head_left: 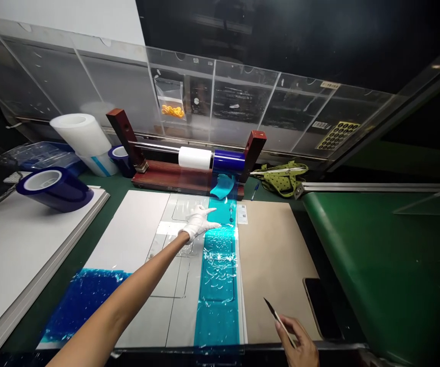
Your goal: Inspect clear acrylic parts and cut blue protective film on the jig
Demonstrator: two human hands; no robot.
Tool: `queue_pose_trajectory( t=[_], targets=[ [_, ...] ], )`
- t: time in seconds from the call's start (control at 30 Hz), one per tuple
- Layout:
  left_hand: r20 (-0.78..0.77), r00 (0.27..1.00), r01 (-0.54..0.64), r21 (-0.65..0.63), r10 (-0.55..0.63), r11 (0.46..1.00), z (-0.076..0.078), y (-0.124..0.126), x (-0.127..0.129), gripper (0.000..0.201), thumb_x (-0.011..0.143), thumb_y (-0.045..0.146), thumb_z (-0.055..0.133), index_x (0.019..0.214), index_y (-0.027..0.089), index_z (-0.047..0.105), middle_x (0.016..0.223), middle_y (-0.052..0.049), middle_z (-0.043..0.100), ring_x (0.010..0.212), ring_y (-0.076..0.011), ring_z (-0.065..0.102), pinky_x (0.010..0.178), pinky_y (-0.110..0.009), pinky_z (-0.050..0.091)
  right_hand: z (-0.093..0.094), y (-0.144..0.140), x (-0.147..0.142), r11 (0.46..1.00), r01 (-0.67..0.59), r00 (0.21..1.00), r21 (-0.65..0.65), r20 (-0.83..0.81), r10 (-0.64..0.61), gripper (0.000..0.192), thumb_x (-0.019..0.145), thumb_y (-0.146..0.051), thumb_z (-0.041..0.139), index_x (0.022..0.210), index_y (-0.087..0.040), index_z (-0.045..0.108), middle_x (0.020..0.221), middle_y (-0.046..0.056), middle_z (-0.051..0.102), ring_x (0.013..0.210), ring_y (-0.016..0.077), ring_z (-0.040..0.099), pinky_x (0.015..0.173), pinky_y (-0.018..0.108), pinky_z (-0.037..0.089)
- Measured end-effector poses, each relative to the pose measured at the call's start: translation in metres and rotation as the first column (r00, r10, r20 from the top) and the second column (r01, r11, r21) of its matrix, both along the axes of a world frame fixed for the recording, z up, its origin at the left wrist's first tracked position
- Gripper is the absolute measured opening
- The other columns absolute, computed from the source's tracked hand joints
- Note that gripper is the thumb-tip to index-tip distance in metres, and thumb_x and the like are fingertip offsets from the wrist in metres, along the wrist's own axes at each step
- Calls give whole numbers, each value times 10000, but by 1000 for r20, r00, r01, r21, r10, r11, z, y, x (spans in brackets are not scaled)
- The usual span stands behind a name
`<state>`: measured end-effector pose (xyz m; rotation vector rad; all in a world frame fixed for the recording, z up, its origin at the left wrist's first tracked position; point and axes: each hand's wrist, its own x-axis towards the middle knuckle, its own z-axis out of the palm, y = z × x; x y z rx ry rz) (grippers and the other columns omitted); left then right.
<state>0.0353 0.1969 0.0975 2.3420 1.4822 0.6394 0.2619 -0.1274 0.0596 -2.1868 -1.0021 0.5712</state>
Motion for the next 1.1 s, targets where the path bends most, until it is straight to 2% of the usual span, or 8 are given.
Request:
queue_pose_trajectory(
  t=[0.13,0.23,0.3,0.4,0.63,0.8,0.97,1.1],
  targets=[
    [-119,992,-57,-50,51,997,-4,-81,-35,324,888,450,477,1114,252,600,1001,-70,584,896,-238,530,756,-404,437,8,23,-14,936,-336,923,-103,162,349,308,878,-460,444,872,-252,672,899,60,692,793,211,660,651,263,470],
    [-180,983,26,-123,-48,992,-20,-171,-56,243,828,417,575,1056,363,642,918,-38,601,788,-208,520,701,-343,418,12,50,-42,816,-531,771,-226,269,577,271,930,-290,392,858,-249,650,858,44,673,760,176,643,608,241,403],
    [-197,976,64,-172,-98,983,-35,-221,-62,438,724,407,695,1149,392,592,984,-28,617,822,-209,528,731,-324,428,10,67,-62,719,-623,648,-309,311,695,271,932,-218,394,826,-241,642,835,28,663,765,154,630,592,228,360],
    [-229,972,-1,-212,-48,977,-59,-265,-62,538,710,423,699,1224,348,556,1082,-74,609,905,-251,527,798,-369,426,3,87,-86,614,-688,508,-386,348,788,247,926,-182,418,824,-244,635,845,3,652,774,131,611,553,227,296],
    [-229,969,-160,-276,97,948,-75,-289,-54,480,796,330,595,1269,355,515,1013,-70,607,886,-262,522,786,-389,400,-14,107,-117,482,-768,350,-422,354,867,253,925,-171,414,770,-220,609,820,7,626,745,129,560,510,267,195],
    [-126,948,-318,-332,292,888,-68,-307,-48,337,843,332,521,1175,324,575,1012,-61,597,917,-249,517,825,-387,369,-10,101,-105,473,-758,324,-449,370,871,261,926,-161,400,759,-212,595,807,12,623,735,133,556,504,284,151],
    [-12,814,-489,-553,581,674,-68,-334,-51,416,837,567,448,786,178,587,761,-34,559,711,-188,516,692,-310,388,-3,89,-65,492,-732,338,-470,377,862,248,923,-155,401,777,-219,592,841,9,631,743,128,569,505,290,134],
    [99,726,-360,-788,680,499,-77,-345,-50,575,784,722,355,641,191,518,540,46,419,507,-122,380,533,-253,316,1,79,-31,511,-708,363,-487,369,855,234,901,-132,415,772,-213,593,831,22,640,750,139,583,513,285,142]
  ],
)
